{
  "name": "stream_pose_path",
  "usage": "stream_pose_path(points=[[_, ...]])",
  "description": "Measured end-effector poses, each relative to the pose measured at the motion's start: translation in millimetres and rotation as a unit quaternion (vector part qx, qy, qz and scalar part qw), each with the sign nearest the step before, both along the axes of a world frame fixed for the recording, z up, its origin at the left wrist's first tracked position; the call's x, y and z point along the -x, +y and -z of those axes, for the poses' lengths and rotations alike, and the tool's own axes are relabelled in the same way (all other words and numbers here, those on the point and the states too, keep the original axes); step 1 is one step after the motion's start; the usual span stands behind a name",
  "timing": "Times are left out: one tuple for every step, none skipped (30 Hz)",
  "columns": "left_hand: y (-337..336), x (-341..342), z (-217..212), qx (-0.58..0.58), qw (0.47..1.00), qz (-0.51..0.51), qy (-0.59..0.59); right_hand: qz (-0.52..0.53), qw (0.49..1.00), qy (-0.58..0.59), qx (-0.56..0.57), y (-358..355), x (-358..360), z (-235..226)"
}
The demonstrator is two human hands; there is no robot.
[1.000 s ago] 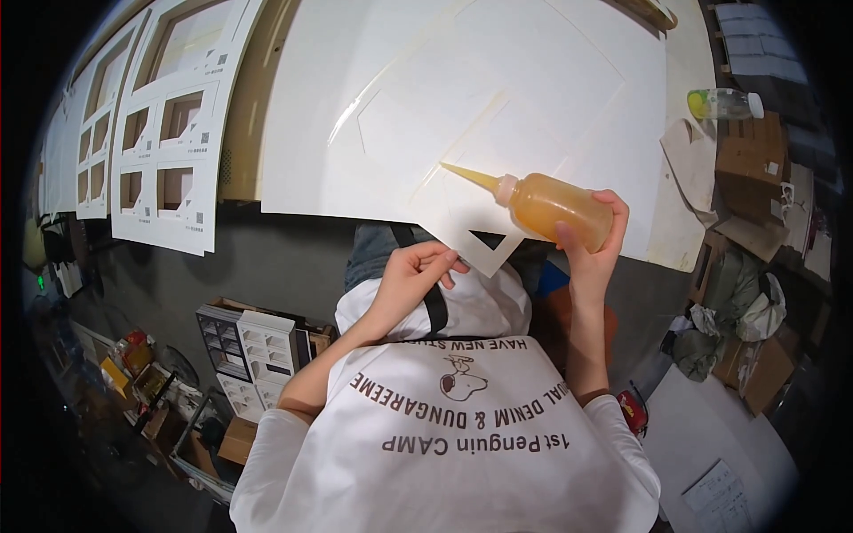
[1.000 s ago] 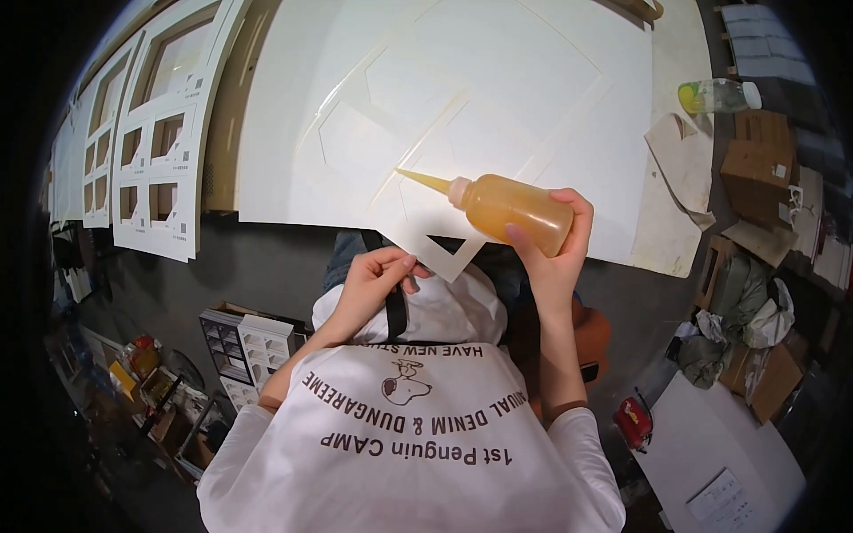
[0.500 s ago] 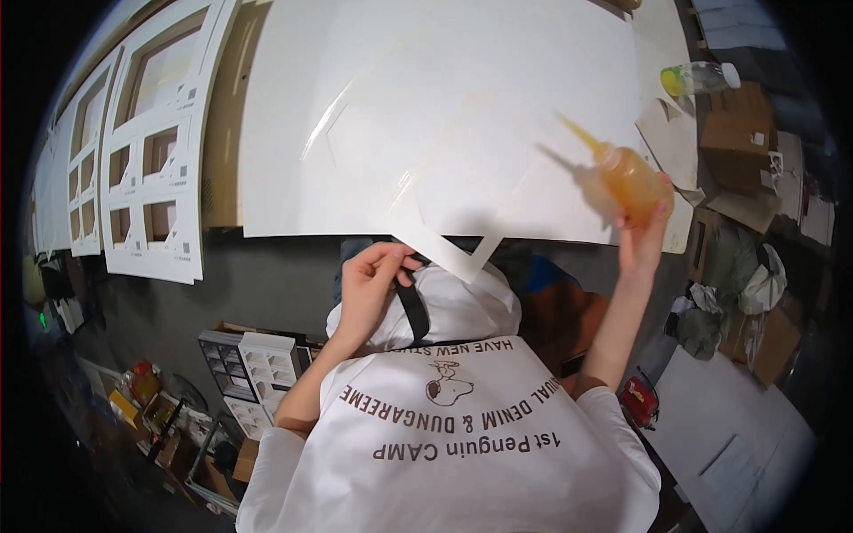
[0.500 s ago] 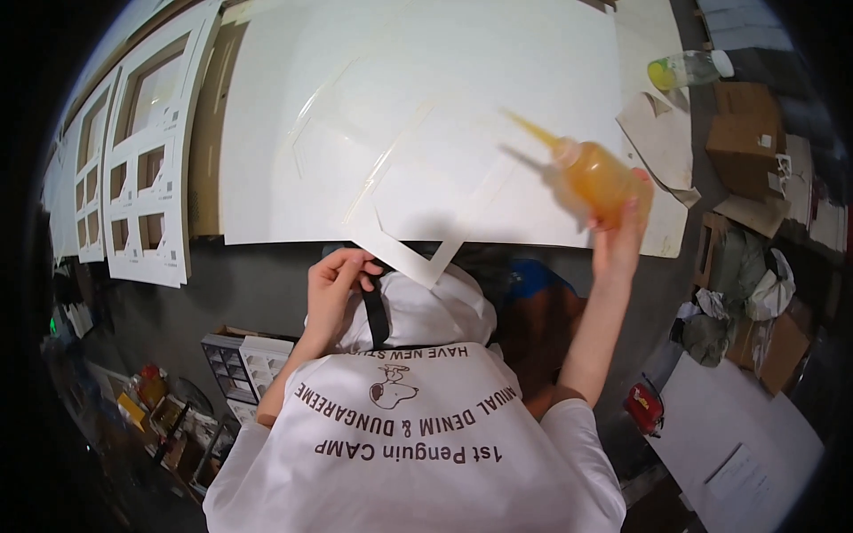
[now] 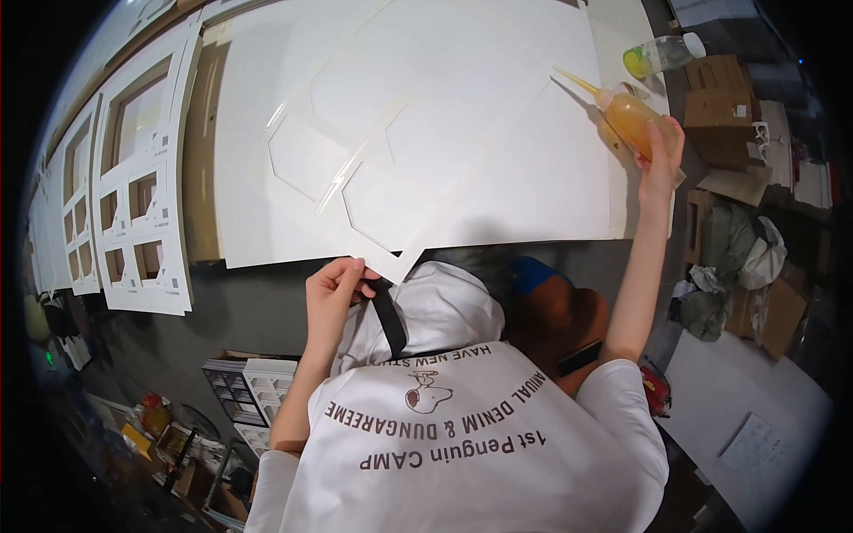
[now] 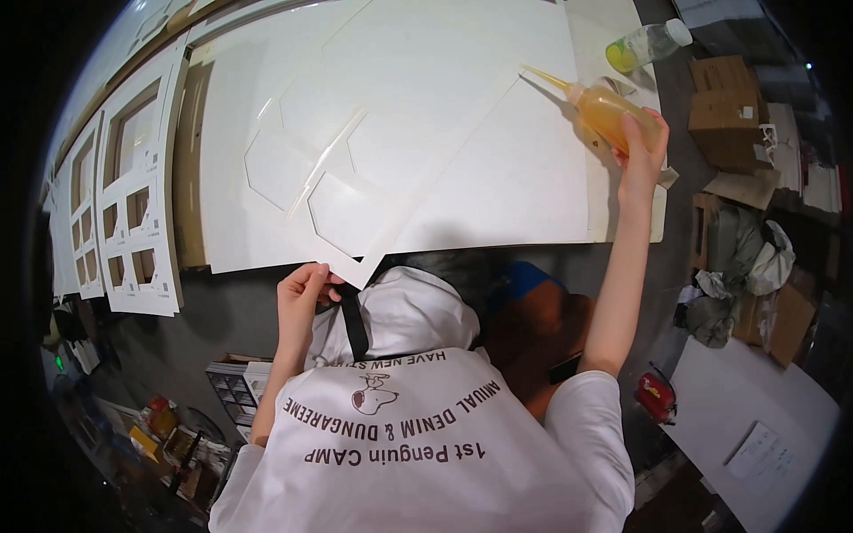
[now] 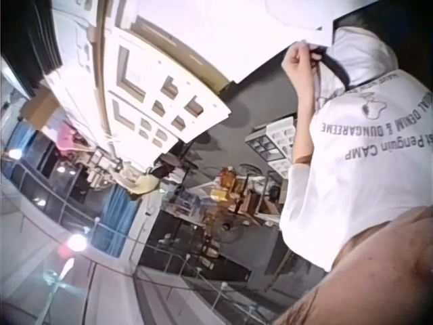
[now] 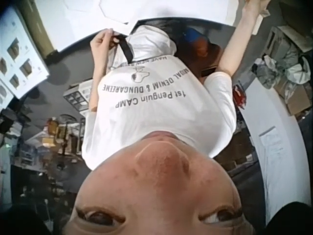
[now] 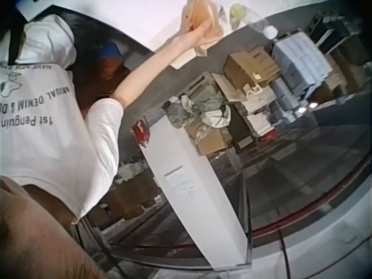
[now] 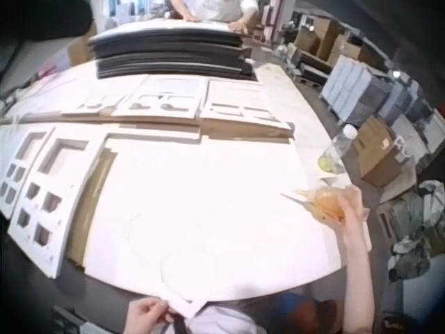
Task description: The recorder applies glue to cardboard frames using a squeeze bottle at a workbench.
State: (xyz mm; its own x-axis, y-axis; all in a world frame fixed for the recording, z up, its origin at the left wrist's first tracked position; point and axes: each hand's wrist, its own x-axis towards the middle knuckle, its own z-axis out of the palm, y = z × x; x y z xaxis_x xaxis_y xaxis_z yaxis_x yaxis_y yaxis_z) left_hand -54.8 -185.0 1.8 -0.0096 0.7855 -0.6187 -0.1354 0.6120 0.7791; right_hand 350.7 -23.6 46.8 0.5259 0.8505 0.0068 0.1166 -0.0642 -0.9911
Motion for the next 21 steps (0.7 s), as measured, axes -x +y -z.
stream_pose_path(points=[[-1,2,1,0.005,1.0,-0.007,0.014,-0.001,1.0,-0.011,-0.005,3,2,1],[-1,3,1,0.006,1.0,-0.009,0.013,0.0,1.0,-0.009,-0.005,5,1,2],[-2,3,1,0.007,1.0,-0.009,0.014,-0.009,1.0,-0.015,0.003,6,-1,4],[-2,3,2,0.007,1.0,-0.017,0.008,-0.018,1.0,-0.021,0.011,8,-2,5],[-2,3,2,0.007,1.0,-0.025,0.001,-0.018,1.0,-0.02,0.012,8,-4,6],[-3,2,2,0.007,1.0,-0.025,0.002,-0.014,0.999,-0.027,0.01,9,-5,7],[-3,2,2,0.007,1.0,-0.015,-0.001,-0.011,0.999,-0.033,0.008,9,-7,8],[-3,1,2,0.007,1.0,-0.005,-0.005,-0.011,0.999,-0.033,0.008,9,-8,9],[-4,1,3,0.008,1.0,-0.005,-0.004,-0.014,0.999,-0.043,0.006,9,-9,10],[-4,0,4,0.007,1.0,-0.001,-0.014,-0.018,0.998,-0.052,0.004,9,-9,11],[-5,-1,5,0.007,1.0,0.004,-0.024,-0.019,0.998,-0.052,0.005,9,-8,11],[-5,-1,5,0.008,1.0,0.003,-0.024,-0.02,0.998,-0.057,0.01,7,-6,10],[-5,-2,5,0.01,1.0,0.011,-0.025,-0.021,0.998,-0.061,0.014,6,-4,10],[-4,-2,5,0.012,0.999,0.02,-0.025,-0.021,0.998,-0.061,0.015,3,-2,10],[-4,-4,4,0.013,0.999,0.019,-0.025,-0.027,0.997,-0.059,0.027,-1,0,9],[-4,-5,4,0.02,0.999,0.015,-0.032,-0.035,0.997,-0.058,0.038,-5,3,9],[-4,-6,4,0.027,0.999,0.01,-0.038,-0.036,0.997,-0.057,0.039,-10,7,8],[-4,-6,4,0.028,0.999,0.009,-0.038,-0.042,0.996,-0.056,0.05,-15,12,7],[-4,-6,6,0.028,0.999,0.006,-0.046,-0.049,0.995,-0.055,0.061,-21,18,5],[-5,-7,7,0.027,0.998,0.002,-0.054,-0.054,0.995,-0.049,0.069,-27,24,3],[-4,-8,7,0.029,0.998,0.001,-0.053,-0.055,0.995,-0.049,0.07,-33,32,2]])
